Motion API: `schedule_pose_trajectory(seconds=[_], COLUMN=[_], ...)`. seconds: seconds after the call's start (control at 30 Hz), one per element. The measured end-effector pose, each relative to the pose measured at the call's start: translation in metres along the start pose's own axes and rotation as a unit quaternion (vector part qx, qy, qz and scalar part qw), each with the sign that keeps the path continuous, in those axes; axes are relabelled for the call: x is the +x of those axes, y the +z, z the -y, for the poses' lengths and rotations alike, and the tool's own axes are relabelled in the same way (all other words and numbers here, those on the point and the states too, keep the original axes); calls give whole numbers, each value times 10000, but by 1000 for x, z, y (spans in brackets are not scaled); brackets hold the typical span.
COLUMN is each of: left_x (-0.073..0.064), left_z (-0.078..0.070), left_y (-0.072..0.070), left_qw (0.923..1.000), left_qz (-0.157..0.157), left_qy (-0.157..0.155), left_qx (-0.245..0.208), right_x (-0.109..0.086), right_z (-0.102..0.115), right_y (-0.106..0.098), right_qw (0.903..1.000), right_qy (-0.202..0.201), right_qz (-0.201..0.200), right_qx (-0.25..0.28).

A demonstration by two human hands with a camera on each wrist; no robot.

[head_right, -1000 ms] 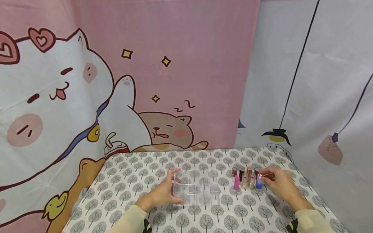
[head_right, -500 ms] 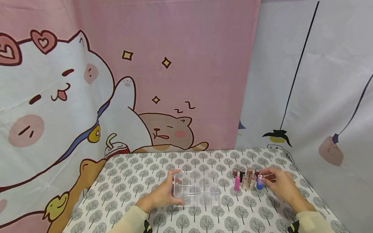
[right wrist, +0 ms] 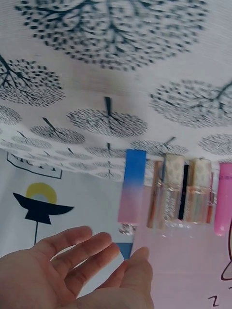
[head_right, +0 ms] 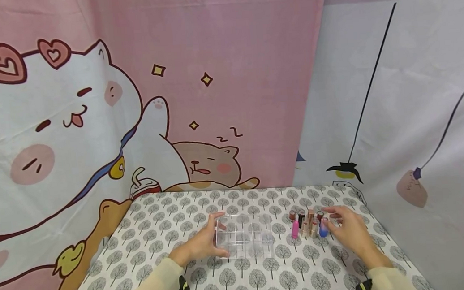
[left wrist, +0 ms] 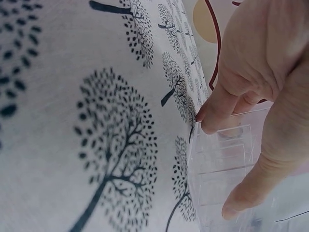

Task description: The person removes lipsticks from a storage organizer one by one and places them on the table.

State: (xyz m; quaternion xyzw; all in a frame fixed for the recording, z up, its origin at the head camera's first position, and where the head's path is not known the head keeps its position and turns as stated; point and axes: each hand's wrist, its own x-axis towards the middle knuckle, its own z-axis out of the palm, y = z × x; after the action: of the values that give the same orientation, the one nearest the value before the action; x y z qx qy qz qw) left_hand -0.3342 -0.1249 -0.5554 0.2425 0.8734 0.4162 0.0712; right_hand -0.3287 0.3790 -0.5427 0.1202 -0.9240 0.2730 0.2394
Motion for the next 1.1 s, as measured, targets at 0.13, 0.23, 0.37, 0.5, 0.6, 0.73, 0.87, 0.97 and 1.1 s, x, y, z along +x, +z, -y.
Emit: schedule_pose_trajectory(seconds=[0.13, 0.23, 0.37, 0.5, 0.6, 0.73, 0.87, 0.97, 1.1], left_x=[0, -1, -2, -1, -1, -2, -5, -7, -8], left_z=[1, 0, -1, -2, -3, -3, -3, -4, -5], left_y=[1, 0, -1, -2, -3, -2, 0, 0, 1], left_qw=[10000, 9999, 9996, 9997, 9996, 9994, 9985, 9970, 9955], left_qz=[24, 29, 19, -22, -67, -92, -125, -161, -180], left_qy=[17, 22, 19, 11, -3, 2, 29, 4, 0], left_qx=[39, 157, 276, 257, 260, 325, 541, 753, 933], right_x=[-3, -3, -1, 2, 4, 4, 2, 1, 0], right_z=[13, 23, 38, 48, 54, 63, 73, 81, 88], right_y=[-1, -2, -1, 2, 6, 10, 13, 18, 24], right_qw=[9992, 9973, 9947, 9912, 9880, 9885, 9895, 9877, 9867], right_qy=[-117, -273, -558, -925, -1191, -1263, -1286, -1410, -1486], right_qz=[-376, -678, -858, -941, -987, -830, -647, -638, -589], right_qx=[-86, -84, -58, -53, -34, 19, 147, 207, 307])
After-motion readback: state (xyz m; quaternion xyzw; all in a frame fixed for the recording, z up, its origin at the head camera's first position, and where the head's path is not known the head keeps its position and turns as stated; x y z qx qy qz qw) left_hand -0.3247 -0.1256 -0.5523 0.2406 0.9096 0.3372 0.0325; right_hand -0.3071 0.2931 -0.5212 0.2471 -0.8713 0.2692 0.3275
